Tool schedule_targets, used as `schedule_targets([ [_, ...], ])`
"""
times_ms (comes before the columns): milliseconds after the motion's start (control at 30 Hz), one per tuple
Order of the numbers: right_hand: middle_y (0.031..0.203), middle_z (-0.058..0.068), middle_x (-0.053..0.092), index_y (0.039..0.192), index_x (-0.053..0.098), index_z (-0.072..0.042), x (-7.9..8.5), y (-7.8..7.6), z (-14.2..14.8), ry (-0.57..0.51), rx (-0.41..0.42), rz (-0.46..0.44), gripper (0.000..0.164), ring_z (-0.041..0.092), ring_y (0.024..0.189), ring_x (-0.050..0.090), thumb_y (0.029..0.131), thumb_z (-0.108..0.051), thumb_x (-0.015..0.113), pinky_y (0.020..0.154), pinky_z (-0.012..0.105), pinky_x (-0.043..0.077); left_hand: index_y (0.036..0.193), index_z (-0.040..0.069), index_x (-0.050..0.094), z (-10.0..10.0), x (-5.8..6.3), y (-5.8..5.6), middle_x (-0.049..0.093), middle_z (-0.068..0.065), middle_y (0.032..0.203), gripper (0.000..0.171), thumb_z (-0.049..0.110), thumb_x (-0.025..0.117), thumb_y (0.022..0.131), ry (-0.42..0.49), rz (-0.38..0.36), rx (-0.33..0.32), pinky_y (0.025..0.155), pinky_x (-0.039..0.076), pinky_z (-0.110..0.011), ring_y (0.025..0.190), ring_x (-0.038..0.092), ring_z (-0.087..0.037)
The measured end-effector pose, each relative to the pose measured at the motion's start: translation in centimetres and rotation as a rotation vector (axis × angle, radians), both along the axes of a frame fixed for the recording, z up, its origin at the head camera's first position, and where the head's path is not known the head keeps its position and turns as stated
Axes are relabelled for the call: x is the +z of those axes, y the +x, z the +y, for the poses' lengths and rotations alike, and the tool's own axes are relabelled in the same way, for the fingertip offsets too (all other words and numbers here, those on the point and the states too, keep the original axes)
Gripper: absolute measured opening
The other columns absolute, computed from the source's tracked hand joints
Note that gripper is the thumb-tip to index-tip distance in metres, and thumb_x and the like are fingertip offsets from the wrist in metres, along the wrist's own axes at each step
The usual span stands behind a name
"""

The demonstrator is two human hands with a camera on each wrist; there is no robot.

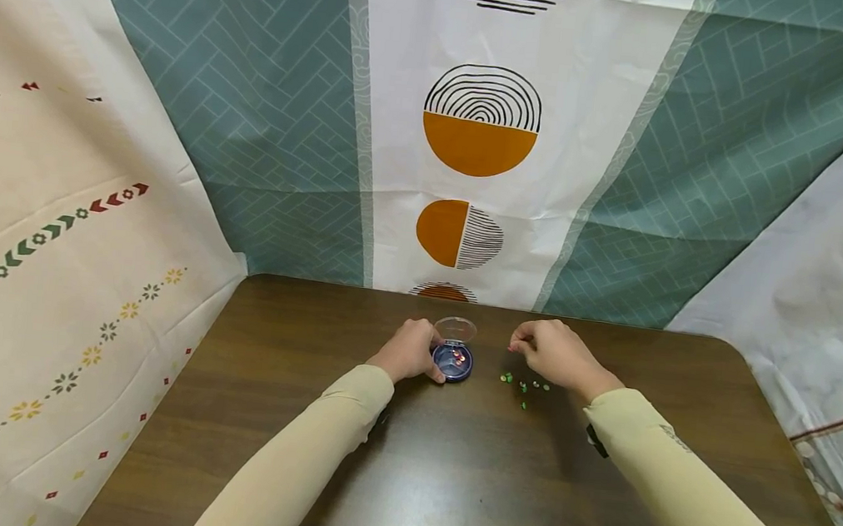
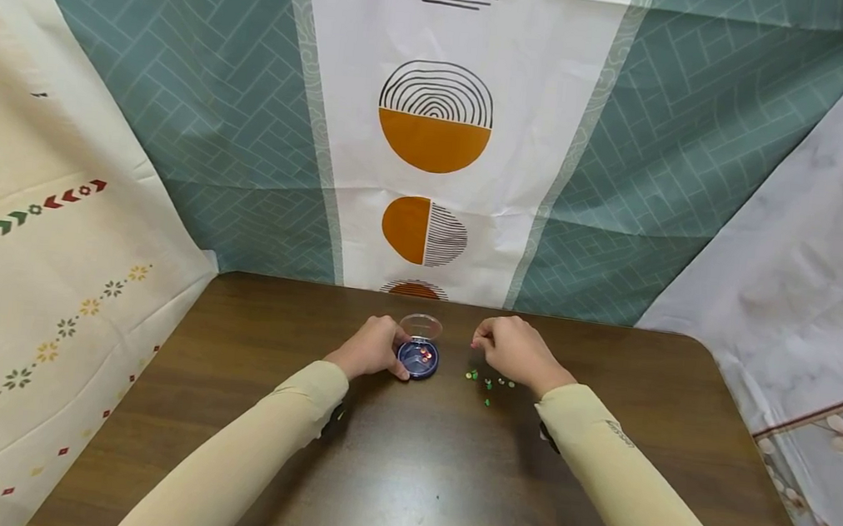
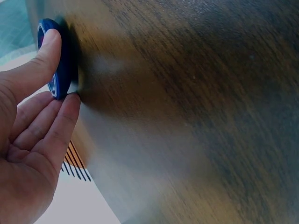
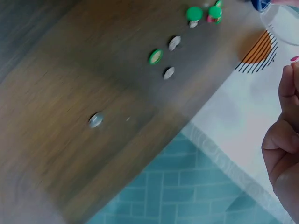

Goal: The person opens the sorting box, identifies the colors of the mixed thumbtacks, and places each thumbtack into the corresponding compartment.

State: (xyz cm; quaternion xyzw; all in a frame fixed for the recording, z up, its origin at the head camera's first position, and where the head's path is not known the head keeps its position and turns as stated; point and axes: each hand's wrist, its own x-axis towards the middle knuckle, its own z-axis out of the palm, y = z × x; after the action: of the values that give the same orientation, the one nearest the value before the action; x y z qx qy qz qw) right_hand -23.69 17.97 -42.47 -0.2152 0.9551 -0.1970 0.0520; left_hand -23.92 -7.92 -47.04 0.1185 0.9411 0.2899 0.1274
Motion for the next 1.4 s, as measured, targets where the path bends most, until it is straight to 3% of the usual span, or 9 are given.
schedule_targets([
  [333, 0.088, 0.000, 0.071, 0.088, 0.069, -0.019, -1.0, -0.2, -3.2, -0.057, -0.024, -0.013, 0.010, 0.010, 0.065, 0.053, 0.090, -0.020, 0.060, 0.063, 0.029, 0.044, 0.110, 0.008, 0.070, 0.0, 0.0, -0.1, 0.071, -0.004, 0.106, 0.062, 0.030, 0.090, 0.055, -0.003, 0.004, 0.000, 0.088, 0.051, -0.033, 0.092, 0.062, -0.014],
  [633, 0.088, -0.001, 0.071, 0.091, 0.070, -0.019, -2.3, -0.4, -5.5, -0.039, -0.035, -0.046, 0.012, 0.009, 0.062, 0.054, 0.090, -0.027, 0.061, 0.060, 0.027, 0.044, 0.110, 0.008, 0.070, 0.0, 0.1, -0.1, 0.071, -0.003, 0.104, 0.061, 0.028, 0.090, 0.057, -0.006, -0.014, -0.003, 0.085, 0.052, -0.031, 0.089, 0.062, -0.013],
  [967, 0.084, -0.008, 0.069, 0.093, 0.073, -0.017, -3.6, -0.7, -6.7, -0.021, -0.011, 0.016, 0.014, 0.006, 0.072, 0.059, 0.088, -0.028, 0.064, 0.069, 0.031, 0.051, 0.109, 0.009, 0.070, 0.1, 0.1, -0.4, 0.071, -0.002, 0.101, 0.062, 0.029, 0.090, 0.055, -0.018, -0.005, 0.003, 0.083, 0.052, -0.030, 0.086, 0.061, -0.010],
  [1400, 0.087, -0.005, 0.069, 0.094, 0.073, -0.015, -4.3, -0.8, -7.2, -0.015, 0.007, -0.004, 0.015, 0.007, 0.075, 0.060, 0.089, -0.026, 0.064, 0.071, 0.032, 0.052, 0.109, 0.010, 0.070, 0.2, -0.1, -0.3, 0.071, -0.001, 0.105, 0.061, 0.029, 0.090, 0.055, -0.018, 0.000, 0.004, 0.087, 0.051, -0.032, 0.090, 0.061, -0.013],
])
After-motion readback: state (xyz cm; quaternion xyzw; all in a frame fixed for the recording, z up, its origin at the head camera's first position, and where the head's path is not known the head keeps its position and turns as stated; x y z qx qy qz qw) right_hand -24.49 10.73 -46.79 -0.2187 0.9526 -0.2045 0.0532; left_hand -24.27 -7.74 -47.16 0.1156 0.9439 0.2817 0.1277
